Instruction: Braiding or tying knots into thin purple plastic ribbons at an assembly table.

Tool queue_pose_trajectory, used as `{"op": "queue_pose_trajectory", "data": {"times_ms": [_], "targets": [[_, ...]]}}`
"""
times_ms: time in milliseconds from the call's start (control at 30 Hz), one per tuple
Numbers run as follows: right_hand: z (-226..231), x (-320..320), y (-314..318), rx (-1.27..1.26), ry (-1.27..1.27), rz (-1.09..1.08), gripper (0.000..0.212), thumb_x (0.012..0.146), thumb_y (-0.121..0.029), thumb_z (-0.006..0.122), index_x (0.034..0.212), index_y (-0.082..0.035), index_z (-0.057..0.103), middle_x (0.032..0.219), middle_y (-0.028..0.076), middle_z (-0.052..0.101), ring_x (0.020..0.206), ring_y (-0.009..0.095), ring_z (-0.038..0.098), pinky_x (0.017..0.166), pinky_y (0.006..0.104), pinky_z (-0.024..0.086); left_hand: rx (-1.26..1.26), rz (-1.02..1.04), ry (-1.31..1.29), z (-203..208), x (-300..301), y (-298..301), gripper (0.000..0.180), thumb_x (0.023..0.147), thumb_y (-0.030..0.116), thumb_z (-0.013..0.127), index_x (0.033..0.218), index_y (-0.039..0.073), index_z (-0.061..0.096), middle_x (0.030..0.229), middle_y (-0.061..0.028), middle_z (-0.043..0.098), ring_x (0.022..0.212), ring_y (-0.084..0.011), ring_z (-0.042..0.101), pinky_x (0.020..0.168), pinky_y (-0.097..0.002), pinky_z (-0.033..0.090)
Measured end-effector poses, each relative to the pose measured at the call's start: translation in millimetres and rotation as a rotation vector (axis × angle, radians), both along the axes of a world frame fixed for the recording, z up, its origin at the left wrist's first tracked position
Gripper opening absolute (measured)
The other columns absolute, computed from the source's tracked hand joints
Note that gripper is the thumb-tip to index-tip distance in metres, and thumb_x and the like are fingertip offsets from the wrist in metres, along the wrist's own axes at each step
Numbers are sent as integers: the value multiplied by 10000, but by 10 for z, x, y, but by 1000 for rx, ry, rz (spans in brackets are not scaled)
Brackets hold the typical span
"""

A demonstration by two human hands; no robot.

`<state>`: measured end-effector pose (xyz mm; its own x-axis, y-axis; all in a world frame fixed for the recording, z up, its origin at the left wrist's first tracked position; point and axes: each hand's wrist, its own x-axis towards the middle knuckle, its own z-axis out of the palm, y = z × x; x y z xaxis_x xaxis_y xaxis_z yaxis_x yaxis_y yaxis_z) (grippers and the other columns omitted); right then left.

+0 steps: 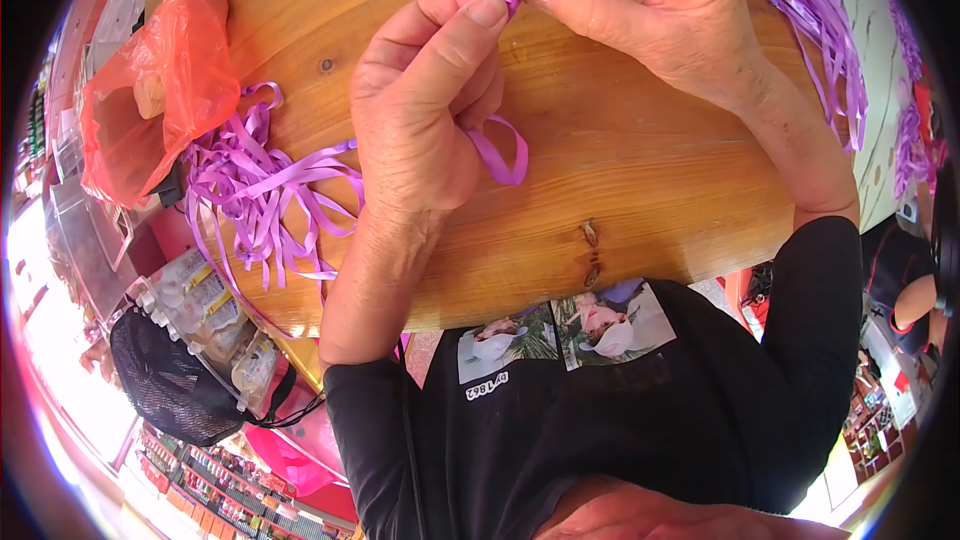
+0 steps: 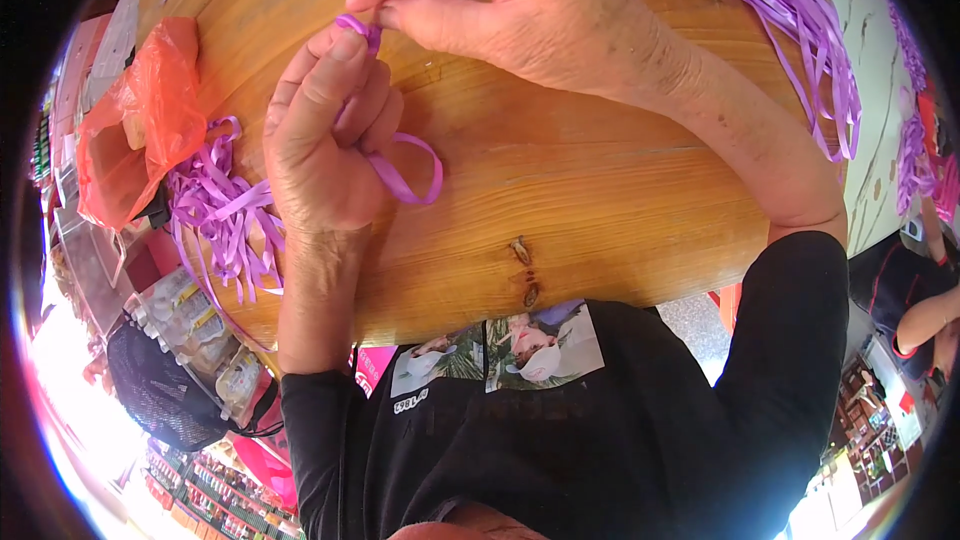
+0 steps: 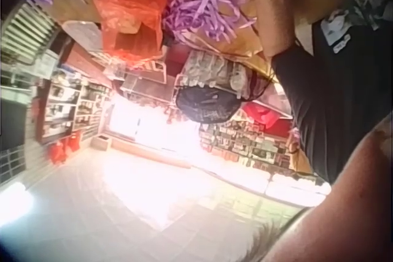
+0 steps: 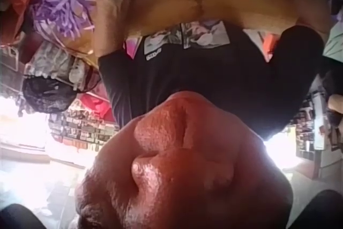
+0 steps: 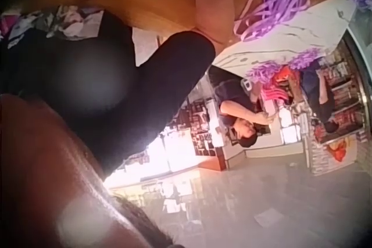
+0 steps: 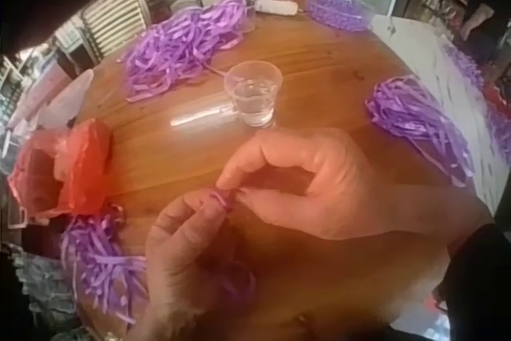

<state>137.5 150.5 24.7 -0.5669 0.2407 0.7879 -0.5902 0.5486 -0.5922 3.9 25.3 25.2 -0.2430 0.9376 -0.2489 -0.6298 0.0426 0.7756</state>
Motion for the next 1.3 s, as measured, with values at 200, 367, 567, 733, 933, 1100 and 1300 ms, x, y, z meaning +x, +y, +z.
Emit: {"op": "queue_pose_trajectory", "data": {"times_ms": [200,367,567,733,933,1100,1300], "targets": [[325,108,-131,235,-475,-338,185,767,37,630,949,9,626,871,108,624,782,208,603,696,275,487,-129,-19,74,5,-27,9,114,841,82,636,900,-15,629,586,54,481,420,-10,286,384,-191,185],[50,112,16,610,-186,-424,226,719,54,627,944,34,630,839,128,609,739,230,590,618,284,495,-214,41,180,49,62,55,103,867,65,585,931,-11,613,528,88,349,413,-17,221,387,-198,151],[222,90,-85,305,-294,-337,213,717,37,647,930,24,637,840,118,613,736,219,594,606,284,494,-146,7,114,-13,3,34,106,865,80,593,928,-5,606,534,87,348,422,-17,223,393,-200,157],[194,94,-95,343,-337,-470,206,720,13,684,921,6,640,833,108,616,732,225,596,602,282,486,-151,44,172,4,39,48,111,857,102,608,910,5,598,533,85,343,422,-20,220,396,-200,156],[282,82,-149,166,-437,-421,145,729,-29,709,855,-22,639,806,100,617,705,232,597,593,288,472,-80,114,177,-58,-28,3,121,835,67,633,912,-20,599,651,50,515,478,1,372,415,-164,254],[-33,-14,-18,154,40,-263,111,735,-42,700,816,-22,628,766,100,612,682,242,593,583,292,460,-74,157,369,-11,117,54,130,859,106,609,906,-12,582,589,63,438,438,-8,296,396,-169,201],[278,119,-170,-262,-641,-313,93,776,-78,658,830,-9,625,765,62,630,689,128,581,619,245,456,-60,151,330,-36,80,14,117,834,49,633,926,-18,602,716,39,552,569,-9,442,496,-146,337]]}}
